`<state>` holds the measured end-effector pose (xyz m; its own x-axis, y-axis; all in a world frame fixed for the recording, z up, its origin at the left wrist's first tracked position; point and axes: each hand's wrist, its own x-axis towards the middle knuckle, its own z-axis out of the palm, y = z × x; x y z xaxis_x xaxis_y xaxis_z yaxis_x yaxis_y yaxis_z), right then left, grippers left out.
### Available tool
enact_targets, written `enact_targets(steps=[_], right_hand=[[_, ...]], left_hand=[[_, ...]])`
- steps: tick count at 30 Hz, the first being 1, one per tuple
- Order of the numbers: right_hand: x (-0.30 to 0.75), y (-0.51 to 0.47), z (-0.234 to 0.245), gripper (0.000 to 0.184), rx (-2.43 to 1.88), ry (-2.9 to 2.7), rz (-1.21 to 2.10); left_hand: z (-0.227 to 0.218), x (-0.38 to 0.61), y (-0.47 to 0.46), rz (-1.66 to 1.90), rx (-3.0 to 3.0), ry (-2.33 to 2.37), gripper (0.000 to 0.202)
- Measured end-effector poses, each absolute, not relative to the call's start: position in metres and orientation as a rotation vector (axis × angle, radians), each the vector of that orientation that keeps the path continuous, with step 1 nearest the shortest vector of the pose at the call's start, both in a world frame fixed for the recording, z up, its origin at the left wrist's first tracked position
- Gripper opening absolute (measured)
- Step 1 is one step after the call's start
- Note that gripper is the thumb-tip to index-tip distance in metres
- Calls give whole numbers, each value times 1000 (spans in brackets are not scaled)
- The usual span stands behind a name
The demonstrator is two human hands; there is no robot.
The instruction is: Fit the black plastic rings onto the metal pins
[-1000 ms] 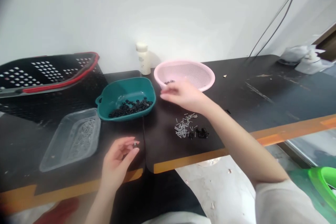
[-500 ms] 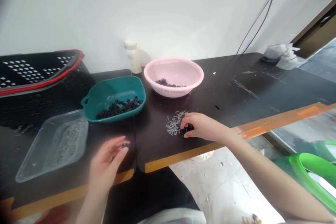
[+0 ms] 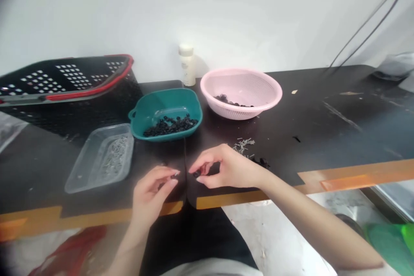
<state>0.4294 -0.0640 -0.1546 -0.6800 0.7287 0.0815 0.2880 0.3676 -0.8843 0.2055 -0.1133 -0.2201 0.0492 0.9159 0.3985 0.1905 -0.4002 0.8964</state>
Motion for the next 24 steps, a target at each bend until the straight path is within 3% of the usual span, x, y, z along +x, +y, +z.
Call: enact_targets(steps=[4, 9, 14, 24], right_hand=[[404, -52, -166, 22, -631, -2053, 1389], [394, -47, -183, 37, -736, -1819, 1493], [391, -51, -186, 20, -757, -1725, 1487], [389, -54, -189, 23, -633, -1890, 1225]], left_hand=[[-222, 203, -116, 1577, 1606, 1137, 17], [-223, 204, -118, 1600, 1426, 1213, 19], [-221, 208, -118, 1523, 1336, 1156, 9], [-219, 209, -116, 1524, 1313, 1096, 14]])
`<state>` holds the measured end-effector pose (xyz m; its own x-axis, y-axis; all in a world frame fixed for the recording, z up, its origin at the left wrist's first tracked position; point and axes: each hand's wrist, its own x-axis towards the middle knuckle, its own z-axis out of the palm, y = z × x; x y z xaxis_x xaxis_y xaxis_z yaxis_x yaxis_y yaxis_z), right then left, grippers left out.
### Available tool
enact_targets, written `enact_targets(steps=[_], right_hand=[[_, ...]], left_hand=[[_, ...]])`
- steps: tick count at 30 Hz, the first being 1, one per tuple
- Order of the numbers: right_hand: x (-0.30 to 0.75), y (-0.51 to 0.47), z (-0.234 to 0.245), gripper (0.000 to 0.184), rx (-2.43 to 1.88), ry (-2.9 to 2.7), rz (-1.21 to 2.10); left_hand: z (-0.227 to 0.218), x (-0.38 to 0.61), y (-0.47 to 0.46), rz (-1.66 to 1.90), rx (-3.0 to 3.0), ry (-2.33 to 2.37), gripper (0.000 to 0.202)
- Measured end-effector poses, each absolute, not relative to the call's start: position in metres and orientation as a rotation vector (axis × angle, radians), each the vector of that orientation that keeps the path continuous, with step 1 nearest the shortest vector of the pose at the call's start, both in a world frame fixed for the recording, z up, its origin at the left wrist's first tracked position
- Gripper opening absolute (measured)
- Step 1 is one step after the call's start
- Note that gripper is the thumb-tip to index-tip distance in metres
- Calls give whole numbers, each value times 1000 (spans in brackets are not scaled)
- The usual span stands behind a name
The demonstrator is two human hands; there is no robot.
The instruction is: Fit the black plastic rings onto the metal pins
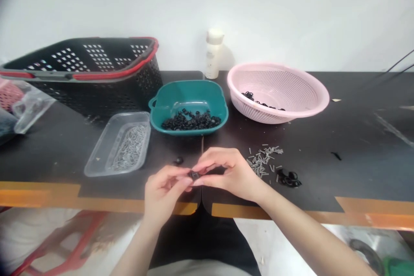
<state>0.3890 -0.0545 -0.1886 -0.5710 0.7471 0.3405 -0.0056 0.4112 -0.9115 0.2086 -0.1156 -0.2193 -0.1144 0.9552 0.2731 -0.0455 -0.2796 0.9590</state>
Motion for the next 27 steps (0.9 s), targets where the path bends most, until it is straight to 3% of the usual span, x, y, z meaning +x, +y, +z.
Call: enact_targets(steps=[15, 20, 27], right_hand=[[381, -64, -193, 25, -633, -1871, 1170], [378, -68, -196, 29, -637, -1784, 1540], [380, -68, -201, 31, -560, -1378, 2113]], left_hand=[[-215, 210, -115, 1572, 1119, 1042, 27], [-214, 211, -112, 1612, 1112, 1019, 43], [-217, 212, -115, 1600, 1351, 1132, 44]])
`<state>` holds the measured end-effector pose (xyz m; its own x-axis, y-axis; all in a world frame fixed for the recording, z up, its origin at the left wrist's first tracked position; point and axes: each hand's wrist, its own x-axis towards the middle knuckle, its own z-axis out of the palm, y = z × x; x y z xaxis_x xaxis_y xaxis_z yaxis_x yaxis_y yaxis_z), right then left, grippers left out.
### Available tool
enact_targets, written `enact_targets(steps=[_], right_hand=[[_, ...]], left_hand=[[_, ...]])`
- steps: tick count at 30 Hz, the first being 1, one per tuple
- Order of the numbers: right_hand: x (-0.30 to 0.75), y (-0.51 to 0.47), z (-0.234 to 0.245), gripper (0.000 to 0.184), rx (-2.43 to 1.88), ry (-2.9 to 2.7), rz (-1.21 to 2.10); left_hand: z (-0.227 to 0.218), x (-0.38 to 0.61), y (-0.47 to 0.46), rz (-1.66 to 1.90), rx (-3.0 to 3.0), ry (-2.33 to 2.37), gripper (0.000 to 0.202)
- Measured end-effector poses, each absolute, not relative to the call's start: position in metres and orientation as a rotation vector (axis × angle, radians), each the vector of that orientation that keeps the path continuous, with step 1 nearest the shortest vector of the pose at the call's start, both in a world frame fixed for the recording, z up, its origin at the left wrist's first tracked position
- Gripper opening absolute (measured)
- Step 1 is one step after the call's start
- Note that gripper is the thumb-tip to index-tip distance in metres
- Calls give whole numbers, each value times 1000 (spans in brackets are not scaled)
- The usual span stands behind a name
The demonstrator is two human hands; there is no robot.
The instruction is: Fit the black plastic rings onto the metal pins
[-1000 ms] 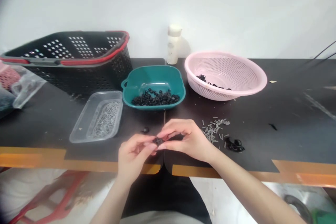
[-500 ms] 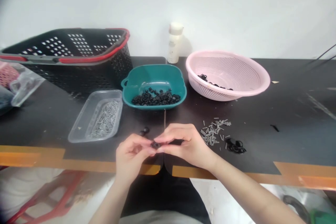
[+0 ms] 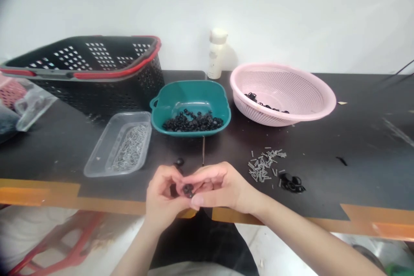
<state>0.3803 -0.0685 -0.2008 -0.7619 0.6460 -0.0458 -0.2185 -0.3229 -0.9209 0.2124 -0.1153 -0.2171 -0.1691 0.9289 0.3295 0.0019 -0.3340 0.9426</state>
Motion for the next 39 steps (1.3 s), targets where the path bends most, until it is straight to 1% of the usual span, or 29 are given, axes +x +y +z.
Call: enact_targets(steps=[2, 4, 6, 11, 14, 16, 19, 22, 25, 29, 32, 34, 36, 37, 39], right_hand=[[379, -69, -202, 32, -559, -1285, 2205], [377, -70, -203, 28, -579, -1219, 2223], [375, -72, -202, 26, -596, -1182, 2183], [375, -78, -199, 31, -609, -1227, 1973], [377, -80, -199, 23, -621, -1435, 1688], [379, -80, -198, 14, -604, -1660, 1370], [380, -80, -193, 10, -555, -1846, 914], [380, -79, -188, 10, -518, -1882, 740], [380, -80, -188, 20, -540, -1888, 796], [380, -84, -193, 27, -632, -1814, 1034], [378, -85, -195, 25, -662, -1742, 1162], [377, -84, -195, 18, -702, -1682, 1248], [376, -82, -194, 11, -781, -1576, 1402], [376, -80, -193, 13, -834, -1505, 1509], [376, -78, -191, 25, -933, -1371, 1764]], left_hand=[[-217, 212, -116, 1594, 1420, 1158, 45], [-217, 212, -116, 1599, 1469, 1175, 45], [-216, 211, -114, 1623, 1532, 1170, 44], [-211, 209, -110, 1628, 1752, 1006, 33], [-210, 208, -110, 1606, 1785, 1008, 24], [-210, 208, -111, 1624, 1805, 1046, 22], [-212, 207, -112, 1658, 1854, 1101, 20], [-212, 207, -113, 1685, 1903, 1134, 19], [-213, 206, -114, 1705, 1921, 1179, 19], [-214, 207, -115, 1726, 1913, 1257, 20], [-214, 208, -116, 1744, 1941, 1272, 18], [-214, 208, -116, 1747, 1961, 1292, 17], [-215, 208, -116, 1744, 1970, 1311, 19], [-215, 208, -117, 1745, 1974, 1312, 20], [-217, 208, -117, 1744, 1995, 1294, 21]])
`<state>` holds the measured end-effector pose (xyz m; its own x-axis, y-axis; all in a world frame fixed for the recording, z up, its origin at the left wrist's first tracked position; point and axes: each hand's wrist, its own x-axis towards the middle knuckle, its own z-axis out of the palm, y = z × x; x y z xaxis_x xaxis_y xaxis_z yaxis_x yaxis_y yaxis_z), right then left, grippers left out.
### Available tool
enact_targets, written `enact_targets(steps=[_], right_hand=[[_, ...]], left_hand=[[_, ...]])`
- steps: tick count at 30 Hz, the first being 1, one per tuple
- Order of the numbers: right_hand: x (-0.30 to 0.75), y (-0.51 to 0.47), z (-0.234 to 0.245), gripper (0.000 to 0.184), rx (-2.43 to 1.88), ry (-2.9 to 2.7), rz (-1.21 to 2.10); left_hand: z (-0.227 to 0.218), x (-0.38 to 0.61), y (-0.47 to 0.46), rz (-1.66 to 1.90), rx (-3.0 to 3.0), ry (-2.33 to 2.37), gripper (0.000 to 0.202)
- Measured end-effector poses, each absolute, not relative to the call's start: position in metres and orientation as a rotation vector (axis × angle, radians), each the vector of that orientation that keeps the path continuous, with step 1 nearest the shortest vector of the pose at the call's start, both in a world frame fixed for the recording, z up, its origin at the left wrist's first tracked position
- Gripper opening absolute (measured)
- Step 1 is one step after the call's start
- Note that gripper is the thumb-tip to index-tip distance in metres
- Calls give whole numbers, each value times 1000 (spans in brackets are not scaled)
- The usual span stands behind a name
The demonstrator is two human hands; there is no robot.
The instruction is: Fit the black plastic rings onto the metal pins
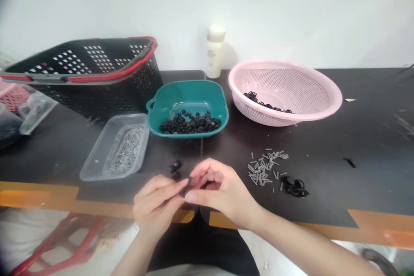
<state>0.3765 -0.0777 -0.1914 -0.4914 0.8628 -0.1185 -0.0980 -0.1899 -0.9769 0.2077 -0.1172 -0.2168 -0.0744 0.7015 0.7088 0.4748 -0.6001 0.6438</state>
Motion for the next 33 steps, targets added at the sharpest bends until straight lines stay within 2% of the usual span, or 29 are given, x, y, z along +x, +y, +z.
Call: enact_targets(steps=[3, 9, 15, 18, 33], right_hand=[[377, -75, -189, 27, -935, -1363, 2067], [378, -74, -190, 22, -823, -1413, 2027], [384, -70, -192, 14, -812, -1359, 2166], [387, -68, -189, 15, -821, -1380, 2221], [383, -76, -192, 25, -931, -1416, 2032]], left_hand=[[-218, 207, -118, 1742, 2020, 1287, 21], [-219, 206, -117, 1745, 2019, 1309, 18], [-219, 205, -114, 1613, 1963, 1179, 24], [-217, 203, -113, 1543, 2000, 1170, 20], [-218, 205, -113, 1511, 2271, 1182, 23]])
